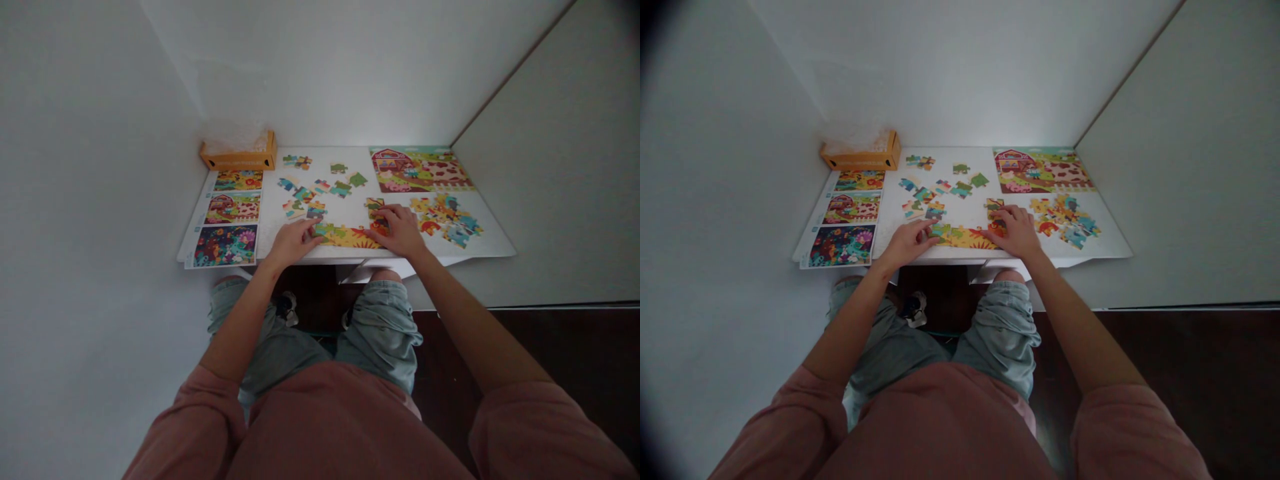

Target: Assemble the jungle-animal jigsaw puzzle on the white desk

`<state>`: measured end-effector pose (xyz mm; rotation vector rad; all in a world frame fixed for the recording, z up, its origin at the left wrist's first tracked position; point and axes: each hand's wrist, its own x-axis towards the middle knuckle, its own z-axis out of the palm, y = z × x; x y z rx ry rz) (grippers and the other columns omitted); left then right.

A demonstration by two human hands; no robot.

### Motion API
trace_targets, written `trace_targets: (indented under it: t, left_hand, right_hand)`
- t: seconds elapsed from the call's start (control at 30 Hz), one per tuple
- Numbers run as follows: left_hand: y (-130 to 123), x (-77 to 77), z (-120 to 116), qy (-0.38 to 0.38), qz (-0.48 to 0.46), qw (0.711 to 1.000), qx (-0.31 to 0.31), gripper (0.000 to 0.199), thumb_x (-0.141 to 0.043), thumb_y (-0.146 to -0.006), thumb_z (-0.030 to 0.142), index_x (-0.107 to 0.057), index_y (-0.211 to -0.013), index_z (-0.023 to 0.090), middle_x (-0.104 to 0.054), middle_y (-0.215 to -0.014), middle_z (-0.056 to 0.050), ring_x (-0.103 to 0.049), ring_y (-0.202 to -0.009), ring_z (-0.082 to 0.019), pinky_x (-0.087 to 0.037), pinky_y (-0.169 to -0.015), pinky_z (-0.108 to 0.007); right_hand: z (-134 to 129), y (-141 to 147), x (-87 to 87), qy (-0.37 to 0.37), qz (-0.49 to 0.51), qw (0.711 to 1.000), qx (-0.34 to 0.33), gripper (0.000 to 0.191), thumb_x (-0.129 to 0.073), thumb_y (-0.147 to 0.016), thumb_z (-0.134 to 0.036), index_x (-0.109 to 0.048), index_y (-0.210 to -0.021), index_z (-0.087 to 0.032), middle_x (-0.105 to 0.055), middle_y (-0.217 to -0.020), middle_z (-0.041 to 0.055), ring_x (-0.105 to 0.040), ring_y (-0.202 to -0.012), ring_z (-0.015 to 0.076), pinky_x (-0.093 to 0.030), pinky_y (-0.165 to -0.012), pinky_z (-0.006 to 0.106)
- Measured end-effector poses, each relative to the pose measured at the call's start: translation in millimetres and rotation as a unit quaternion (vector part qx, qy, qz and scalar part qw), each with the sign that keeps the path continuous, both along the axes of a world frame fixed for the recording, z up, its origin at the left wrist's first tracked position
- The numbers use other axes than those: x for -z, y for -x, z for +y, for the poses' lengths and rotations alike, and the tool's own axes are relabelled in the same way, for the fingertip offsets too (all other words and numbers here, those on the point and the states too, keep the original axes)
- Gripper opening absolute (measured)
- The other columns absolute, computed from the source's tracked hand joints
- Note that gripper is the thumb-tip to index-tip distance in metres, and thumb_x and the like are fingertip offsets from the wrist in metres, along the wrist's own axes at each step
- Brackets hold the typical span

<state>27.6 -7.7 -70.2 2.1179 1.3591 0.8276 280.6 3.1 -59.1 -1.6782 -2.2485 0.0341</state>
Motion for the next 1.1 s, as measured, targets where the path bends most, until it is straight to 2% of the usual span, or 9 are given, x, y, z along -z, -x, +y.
trace_targets:
  t: [0.2,0.37,0.6,0.73,0.87,1.0,1.1]
  left_hand:
    - [-3.7,-0.4,-1.9,-0.039,0.046,0.998,-0.025,0.032,-0.045,-0.069,0.036,-0.044,-0.101,0.033,-0.041,-0.096,-0.002,-0.042,-0.085,-0.021,-0.031,-0.075,-0.033]
    - [-5.4,-2.5,-5.2,-0.053,0.073,0.995,-0.035,0.037,-0.047,-0.066,0.042,-0.043,-0.101,0.034,-0.039,-0.100,-0.001,-0.041,-0.087,-0.022,-0.031,-0.076,-0.034]
    - [-5.3,-3.8,-7.7,-0.087,0.124,0.988,-0.011,0.035,-0.044,-0.068,0.042,-0.043,-0.102,0.034,-0.038,-0.100,-0.002,-0.041,-0.086,-0.022,-0.030,-0.075,-0.035]
    - [-6.3,-5.6,-10.5,-0.101,0.109,0.989,-0.013,0.037,-0.045,-0.068,0.041,-0.042,-0.104,0.033,-0.038,-0.102,-0.002,-0.042,-0.084,-0.021,-0.030,-0.075,-0.035]
    - [-5.9,-7.6,-13.4,-0.092,0.067,0.993,0.024,0.027,-0.046,-0.068,0.038,-0.049,-0.095,0.034,-0.040,-0.101,-0.001,-0.045,-0.077,-0.019,-0.032,-0.072,-0.034]
    - [-5.4,-8.9,-14.9,-0.087,0.026,0.994,0.054,0.022,-0.050,-0.066,0.035,-0.053,-0.088,0.034,-0.044,-0.097,-0.001,-0.045,-0.082,-0.021,-0.031,-0.073,-0.035]
    - [-4.9,-9.2,-15.0,-0.094,0.044,0.993,0.058,0.023,-0.050,-0.066,0.034,-0.053,-0.088,0.034,-0.043,-0.099,-0.001,-0.044,-0.086,-0.021,-0.030,-0.075,-0.035]
  right_hand:
    - [3.7,-4.3,5.8,-0.023,0.015,0.999,-0.021,0.041,-0.038,-0.070,-0.048,-0.037,-0.104,-0.025,-0.034,-0.109,0.0026,-0.027,-0.096,0.0221,-0.019,-0.080,0.038]
    - [5.6,-6.3,9.3,-0.039,0.022,0.999,-0.028,0.042,-0.037,-0.069,-0.051,-0.037,-0.104,-0.029,-0.036,-0.108,0.0011,-0.031,-0.095,0.0227,-0.022,-0.080,0.039]
    - [6.8,-8.2,11.6,-0.041,0.025,0.999,-0.026,0.041,-0.038,-0.066,-0.054,-0.038,-0.102,-0.034,-0.036,-0.109,-0.0024,-0.032,-0.096,0.0232,-0.025,-0.081,0.039]
    - [6.6,-7.9,11.2,-0.038,0.028,0.999,-0.025,0.042,-0.037,-0.066,-0.054,-0.038,-0.103,-0.033,-0.036,-0.109,-0.0027,-0.032,-0.097,0.0242,-0.024,-0.081,0.041]
    - [7.2,-8.3,10.7,-0.037,0.028,0.999,-0.021,0.040,-0.036,-0.067,-0.053,-0.039,-0.101,-0.033,-0.036,-0.110,-0.0030,-0.032,-0.097,0.0237,-0.024,-0.081,0.042]
    - [8.1,-10.1,11.4,-0.039,0.031,0.999,-0.008,0.035,-0.035,-0.070,-0.050,-0.040,-0.100,-0.034,-0.037,-0.109,-0.0046,-0.034,-0.097,0.0221,-0.025,-0.080,0.041]
    - [8.3,-10.7,11.7,-0.038,0.031,0.999,-0.007,0.033,-0.034,-0.071,-0.048,-0.040,-0.100,-0.034,-0.038,-0.109,-0.0056,-0.034,-0.097,0.0213,-0.025,-0.080,0.042]
